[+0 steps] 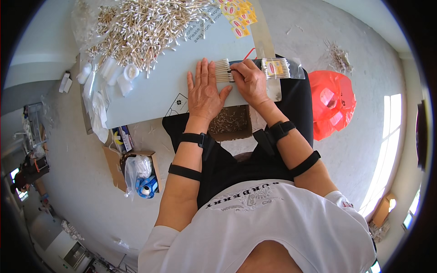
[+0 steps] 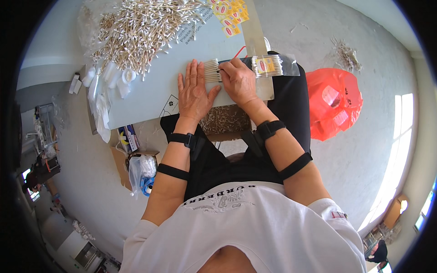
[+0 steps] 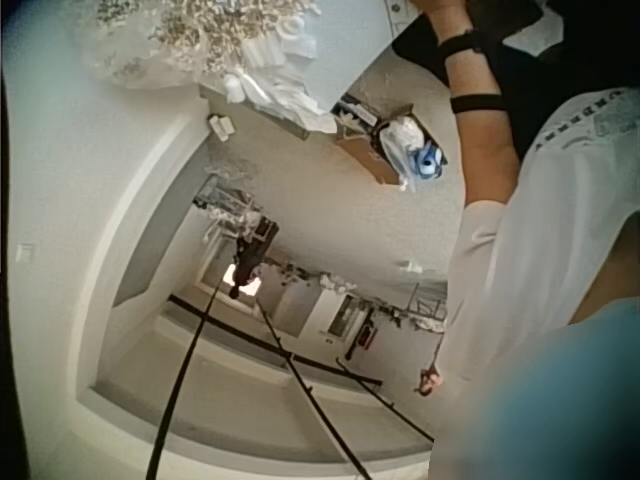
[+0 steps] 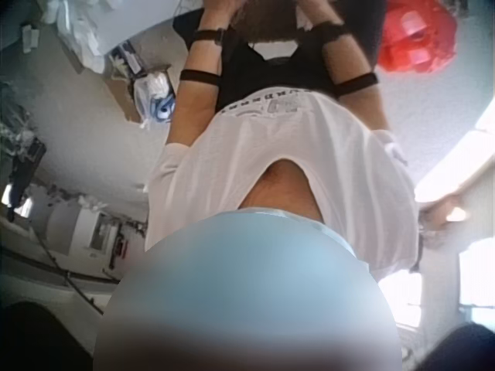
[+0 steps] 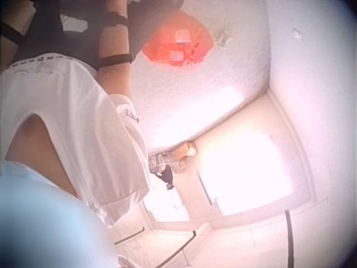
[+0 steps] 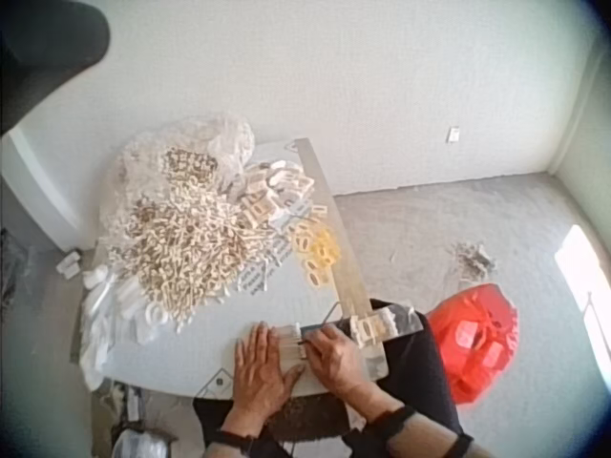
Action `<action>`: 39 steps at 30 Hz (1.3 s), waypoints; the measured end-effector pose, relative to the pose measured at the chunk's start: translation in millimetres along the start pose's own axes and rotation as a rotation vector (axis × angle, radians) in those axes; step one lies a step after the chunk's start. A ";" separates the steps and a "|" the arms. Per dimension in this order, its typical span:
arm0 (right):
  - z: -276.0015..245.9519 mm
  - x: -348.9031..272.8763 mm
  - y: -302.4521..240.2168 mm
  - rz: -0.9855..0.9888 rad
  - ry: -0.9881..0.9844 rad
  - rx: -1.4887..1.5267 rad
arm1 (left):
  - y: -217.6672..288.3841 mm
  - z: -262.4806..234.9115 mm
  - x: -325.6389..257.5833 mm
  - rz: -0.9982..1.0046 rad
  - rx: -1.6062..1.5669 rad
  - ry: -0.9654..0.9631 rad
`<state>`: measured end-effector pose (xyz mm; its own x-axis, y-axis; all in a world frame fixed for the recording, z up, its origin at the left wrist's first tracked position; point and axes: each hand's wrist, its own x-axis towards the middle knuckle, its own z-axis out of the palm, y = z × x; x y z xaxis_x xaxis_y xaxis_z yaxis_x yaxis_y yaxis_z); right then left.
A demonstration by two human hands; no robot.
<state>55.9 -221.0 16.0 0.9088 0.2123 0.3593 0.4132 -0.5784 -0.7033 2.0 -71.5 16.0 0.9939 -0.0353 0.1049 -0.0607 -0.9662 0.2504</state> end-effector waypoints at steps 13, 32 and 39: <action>1.9 3.6 0.3 0.014 -0.028 -0.080 | 0.2 0.4 0.4 -0.006 -0.021 0.006; 3.7 15.2 -2.2 0.076 -0.091 -0.113 | 0.6 -1.2 -0.5 -0.006 -0.012 -0.006; -4.4 -0.3 5.7 0.035 -0.025 0.061 | 1.0 -2.9 -0.3 -0.009 -0.038 0.001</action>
<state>57.7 -227.8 14.6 0.9235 0.2132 0.3188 0.3834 -0.5368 -0.7516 1.4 -71.6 19.0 0.9942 -0.0263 0.1038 -0.0553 -0.9561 0.2877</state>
